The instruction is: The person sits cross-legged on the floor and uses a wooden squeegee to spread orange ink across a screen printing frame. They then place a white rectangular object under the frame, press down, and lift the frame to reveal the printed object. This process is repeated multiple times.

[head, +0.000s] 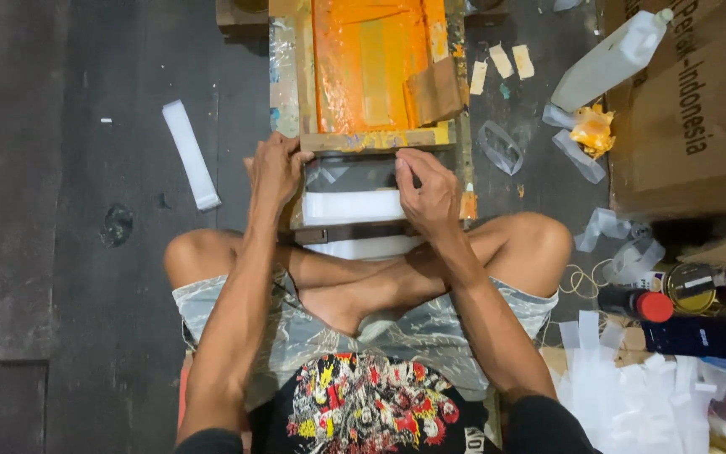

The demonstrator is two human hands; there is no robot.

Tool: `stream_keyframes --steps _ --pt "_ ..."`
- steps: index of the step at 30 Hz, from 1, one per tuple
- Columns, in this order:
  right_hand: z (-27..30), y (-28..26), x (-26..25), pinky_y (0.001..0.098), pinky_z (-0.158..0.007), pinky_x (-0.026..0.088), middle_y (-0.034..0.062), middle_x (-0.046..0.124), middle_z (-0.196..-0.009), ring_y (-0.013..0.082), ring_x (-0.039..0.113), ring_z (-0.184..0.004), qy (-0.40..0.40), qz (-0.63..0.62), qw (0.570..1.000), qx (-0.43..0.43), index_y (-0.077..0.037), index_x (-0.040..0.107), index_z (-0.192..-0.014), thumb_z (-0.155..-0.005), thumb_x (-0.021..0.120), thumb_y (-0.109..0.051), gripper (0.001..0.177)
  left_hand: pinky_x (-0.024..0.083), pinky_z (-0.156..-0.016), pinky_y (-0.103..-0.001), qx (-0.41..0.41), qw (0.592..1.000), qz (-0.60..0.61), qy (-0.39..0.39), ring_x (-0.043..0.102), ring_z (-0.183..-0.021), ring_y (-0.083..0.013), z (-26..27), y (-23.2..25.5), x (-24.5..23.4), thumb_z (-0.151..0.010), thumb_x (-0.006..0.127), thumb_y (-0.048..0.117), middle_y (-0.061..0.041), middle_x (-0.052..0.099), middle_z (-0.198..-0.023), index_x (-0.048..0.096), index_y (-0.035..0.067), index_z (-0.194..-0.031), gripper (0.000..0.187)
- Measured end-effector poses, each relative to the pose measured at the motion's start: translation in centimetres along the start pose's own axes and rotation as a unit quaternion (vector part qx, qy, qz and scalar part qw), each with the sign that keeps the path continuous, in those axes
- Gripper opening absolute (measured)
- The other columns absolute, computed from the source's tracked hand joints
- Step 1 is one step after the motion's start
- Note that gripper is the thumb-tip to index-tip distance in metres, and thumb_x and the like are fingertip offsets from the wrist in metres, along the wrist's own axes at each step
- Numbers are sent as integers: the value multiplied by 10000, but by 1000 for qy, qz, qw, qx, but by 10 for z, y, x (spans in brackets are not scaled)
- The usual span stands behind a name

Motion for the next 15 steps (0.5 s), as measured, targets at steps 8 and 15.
stream_keyframes --steps 8,15 --pt "-53 102 -33 510 -831 560 228 708 -1116 394 709 -959 43 34 987 148 4 668 -1262 -1002 673 -239 357 389 -1106 -574 -117 989 95 -8 464 -1338 -469 -72 13 34 -984 444 753 -236 461 -1379 432 5 -1495 906" --pt "-90 96 15 615 -1032 481 214 593 -1364 468 573 -1256 -155 158 943 247 -55 494 -1497 -890 764 -294 706 376 -1065 -518 -137 986 69 61 502 -1218 -420 -83 42 0 -1114 216 495 -204 498 -1258 491 2 -1390 629"
Point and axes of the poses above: each hand's wrist, its own z-axis away from the middle knuckle, its own x-axis out of the palm, y = z × x, the point moved 9 cm from there along -z, towards the middle knuckle
